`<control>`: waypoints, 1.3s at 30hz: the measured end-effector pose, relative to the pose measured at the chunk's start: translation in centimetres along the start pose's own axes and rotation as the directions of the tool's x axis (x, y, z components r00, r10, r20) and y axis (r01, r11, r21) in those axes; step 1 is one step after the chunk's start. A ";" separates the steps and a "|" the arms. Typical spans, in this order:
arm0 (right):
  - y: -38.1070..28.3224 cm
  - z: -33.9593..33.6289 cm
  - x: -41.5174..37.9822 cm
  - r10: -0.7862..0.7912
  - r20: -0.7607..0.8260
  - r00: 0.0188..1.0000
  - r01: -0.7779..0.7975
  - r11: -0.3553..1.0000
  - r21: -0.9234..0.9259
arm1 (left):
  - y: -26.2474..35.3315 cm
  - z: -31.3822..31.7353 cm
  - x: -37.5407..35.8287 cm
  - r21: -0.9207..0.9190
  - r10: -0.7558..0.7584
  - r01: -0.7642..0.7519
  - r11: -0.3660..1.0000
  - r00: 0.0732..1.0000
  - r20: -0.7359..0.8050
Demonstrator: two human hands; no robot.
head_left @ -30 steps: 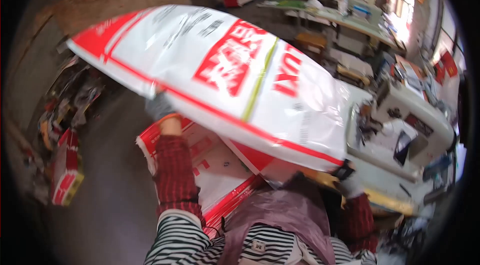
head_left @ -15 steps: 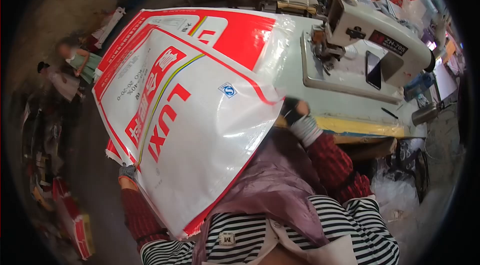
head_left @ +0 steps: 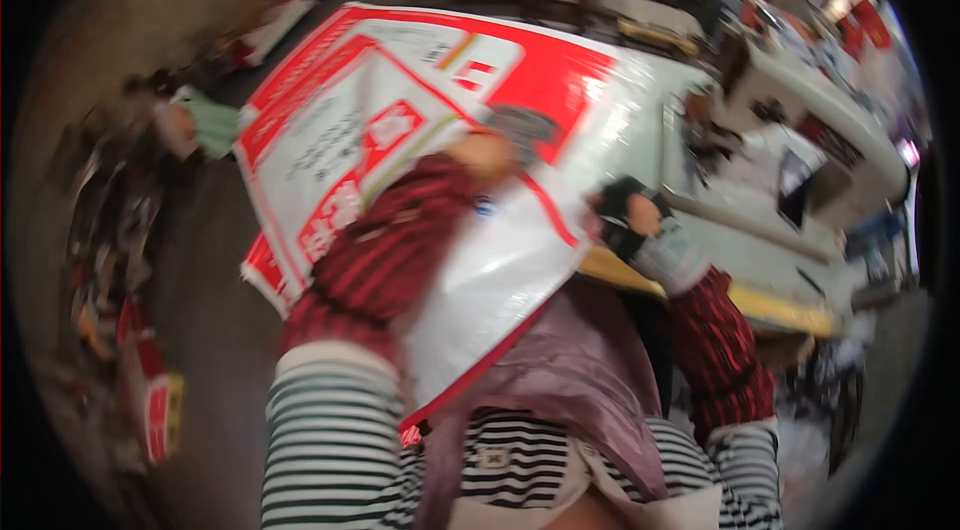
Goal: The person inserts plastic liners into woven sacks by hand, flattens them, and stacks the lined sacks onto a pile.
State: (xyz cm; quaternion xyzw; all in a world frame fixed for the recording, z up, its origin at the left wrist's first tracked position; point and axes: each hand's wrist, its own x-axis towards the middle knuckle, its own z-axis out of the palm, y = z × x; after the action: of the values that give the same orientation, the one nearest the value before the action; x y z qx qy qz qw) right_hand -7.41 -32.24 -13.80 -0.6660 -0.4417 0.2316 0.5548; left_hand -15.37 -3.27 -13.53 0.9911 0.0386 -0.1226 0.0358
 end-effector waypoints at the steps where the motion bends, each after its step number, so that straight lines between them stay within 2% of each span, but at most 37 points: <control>1: 0.3 -0.7 0.0 -0.168 0.033 0.985 0.171 0.960 -0.223 | 2.9 -0.3 3.1 0.146 0.091 -0.092 0.985 0.996 0.010; 2: 0.1 -1.5 -0.1 -0.330 0.084 0.940 0.333 0.842 -0.425 | 4.9 -0.9 5.9 0.284 0.181 -0.186 0.941 0.982 0.044; 3: -1.4 -2.2 -0.6 -0.380 0.097 0.920 0.372 0.769 -0.520 | 8.8 -5.6 3.2 0.199 0.032 -0.044 0.979 0.998 0.062; 4: -2.0 -2.9 -1.3 -0.425 0.102 0.900 0.393 0.685 -0.614 | 8.1 -5.6 2.5 0.261 0.168 -0.141 0.955 0.982 -0.081; 5: -0.1 -3.4 -2.6 -0.376 -0.130 0.917 0.287 0.852 -0.438 | 8.1 -6.7 2.7 0.257 0.063 -0.034 0.966 0.992 -0.106; 6: 1.6 -3.6 -3.2 -0.253 -0.338 0.907 0.190 0.960 -0.207 | 7.4 -6.6 2.5 0.235 0.116 -0.040 0.971 0.940 -0.319; 8: 0.0 -3.1 -3.7 -0.050 -0.450 0.892 -0.023 0.987 -0.156 | 7.8 -5.2 4.0 0.185 0.072 0.011 0.983 0.898 -0.434; 9: -0.1 -2.8 -3.1 -0.013 -0.456 0.890 -0.020 0.998 -0.067 | 7.7 -4.2 4.2 0.179 0.053 0.027 0.984 0.903 -0.426; 11: 5.8 -3.5 -2.1 -0.162 -0.495 0.854 0.020 0.960 -0.280 | 7.0 -2.6 4.5 0.132 0.072 0.038 0.991 0.678 -0.732; 12: 8.3 -3.6 -2.6 -0.241 -0.506 0.828 0.074 0.942 -0.327 | 5.9 -0.9 4.0 0.092 0.084 -0.005 0.996 0.456 -0.886; 13: 8.6 -3.8 -3.6 -0.097 -0.475 0.875 -0.081 0.937 -0.340 | 5.0 -0.8 1.8 -0.041 0.006 -0.129 0.991 0.345 -0.939; 14: 8.7 -4.0 -4.2 0.057 -0.442 0.895 -0.235 0.903 -0.360 | 3.9 0.1 -1.5 -0.077 -0.066 -0.009 0.997 0.422 -0.904; 15: 7.7 -4.2 -4.7 0.120 -0.398 0.910 -0.256 0.916 -0.309 | 2.1 1.8 -4.6 -0.105 -0.093 -0.016 0.994 0.348 -0.933; 16: 7.9 -4.6 -5.4 0.128 -0.367 0.921 -0.240 0.930 -0.278 | -1.3 5.3 -7.7 -0.292 -0.277 0.021 0.956 0.388 -0.879; 17: 8.3 -4.5 -5.9 -0.042 -0.377 0.925 -0.095 0.936 -0.339 | -2.9 7.0 -12.6 -0.301 -0.406 0.292 0.908 0.437 -0.803; 18: 8.8 -4.4 -6.4 -0.212 -0.375 0.903 0.048 0.914 -0.402 | -4.5 10.5 -17.2 -0.436 -0.553 0.399 0.806 0.247 -0.796; 19: 8.2 -4.6 -6.1 -0.209 -0.367 0.906 0.046 0.913 -0.406 | -4.9 13.6 -22.1 -0.512 -0.693 0.624 0.590 0.066 -0.718; 20: 7.1 -4.8 -5.3 0.111 -0.371 0.922 -0.110 0.994 0.023 | -4.5 16.1 -27.3 -0.713 -0.875 0.603 0.357 -0.050 -0.481; 21: 6.4 -4.8 -5.0 0.407 -0.236 0.883 -0.279 0.857 0.434 | -3.0 16.7 -31.5 -0.976 -0.994 0.209 0.064 -0.072 -0.080; 22: 7.3 -4.7 -5.2 0.449 -0.021 0.893 -0.392 0.801 0.452 | -0.3 16.5 -34.4 -0.927 -0.948 -0.201 -0.317 0.073 0.308; 23: 9.6 -4.1 -5.5 0.180 -0.129 0.975 -0.175 0.983 0.051 | 2.9 16.4 -35.8 -0.926 -0.914 -0.052 -0.374 0.191 0.358; 24: 11.5 -3.4 -5.6 -0.131 -0.103 0.986 0.085 0.928 -0.362 | 6.0 17.2 -37.0 -0.909 -0.860 0.099 -0.405 0.298 0.415; 25: 6.9 -1.7 -3.7 0.398 -0.045 0.916 -0.362 0.872 0.329 | 7.1 24.1 -38.9 -0.909 -0.863 0.175 -0.378 0.289 0.414; 26: 9.6 -0.9 -3.3 0.397 -0.028 0.917 -0.368 0.872 0.323 | 7.0 29.8 -41.0 -0.904 -0.867 0.251 -0.346 0.283 0.410; 27: 14.4 -0.1 -2.5 0.100 -0.053 0.994 -0.095 0.991 0.090 | 7.4 29.6 -42.2 -0.901 -0.867 0.246 -0.356 0.272 0.417; 28: 16.1 0.8 -2.5 -0.204 -0.004 0.979 0.201 0.968 -0.150 | 8.1 28.2 -44.2 -0.887 -0.915 0.323 -0.329 0.124 0.385; 29: 14.9 2.0 -2.2 -0.295 0.173 0.940 0.341 0.840 -0.423 | 9.1 26.4 -45.5 -0.859 -0.942 0.406 -0.313 -0.019 0.335; 30: 12.4 4.3 -1.5 -0.318 0.364 0.875 0.482 0.616 -0.622 | 9.7 24.9 -47.1 -0.817 -0.952 0.490 -0.305 -0.150 0.266; 31: 8.0 7.5 -1.8 -0.162 0.217 0.963 0.224 0.926 -0.304 | 9.9 24.6 -48.9 -0.762 -0.947 0.571 -0.305 -0.264 0.180; 32: 4.0 11.0 -2.1 0.066 0.136 0.989 -0.081 0.991 0.106 | 9.2 31.7 -56.0 -0.461 -0.946 0.871 0.171 0.013 -0.325; 33: 3.1 13.0 -2.0 0.150 0.419 0.896 -0.371 0.772 0.517 | 9.1 32.3 -59.1 -0.167 -0.984 0.984 -0.058 -0.085 -0.159; 34: -1.5 15.2 -1.3 0.182 0.429 0.885 -0.173 0.983 -0.062 | 8.8 33.4 -62.7 -0.340 -0.975 0.926 -0.161 -0.203 -0.089; 35: -2.6 17.4 -1.0 0.294 0.527 0.797 -0.340 0.940 -0.011 | 10.4 27.8 -60.3 -0.394 -0.915 0.855 -0.339 -0.396 -0.072; 36: -2.4 19.5 -1.2 0.305 0.577 0.758 -0.403 0.914 0.047 | 10.8 27.7 -61.5 -0.320 -0.884 0.837 -0.443 -0.468 0.000; 37: 1.8 22.2 -1.4 -0.096 0.536 0.839 0.137 0.990 -0.038 | 10.9 29.2 -63.5 -0.295 -0.874 0.838 -0.459 -0.486 -0.020; 38: 0.3 23.6 -0.6 -0.058 0.543 0.838 0.236 0.935 -0.264 | 10.7 30.9 -64.7 -0.279 -0.860 0.833 -0.478 -0.508 -0.044; 39: 0.1 25.0 0.0 0.063 0.533 0.844 0.131 0.939 -0.319 | 10.0 32.5 -64.9 -0.270 -0.867 0.839 -0.472 -0.497 -0.028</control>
State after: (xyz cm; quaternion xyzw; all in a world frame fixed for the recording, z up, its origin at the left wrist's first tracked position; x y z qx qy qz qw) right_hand -27.36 -18.89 -20.83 -0.6530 -0.6239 0.3176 0.2889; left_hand -85.08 -20.19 -28.41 0.4740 0.8791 0.0344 -0.0359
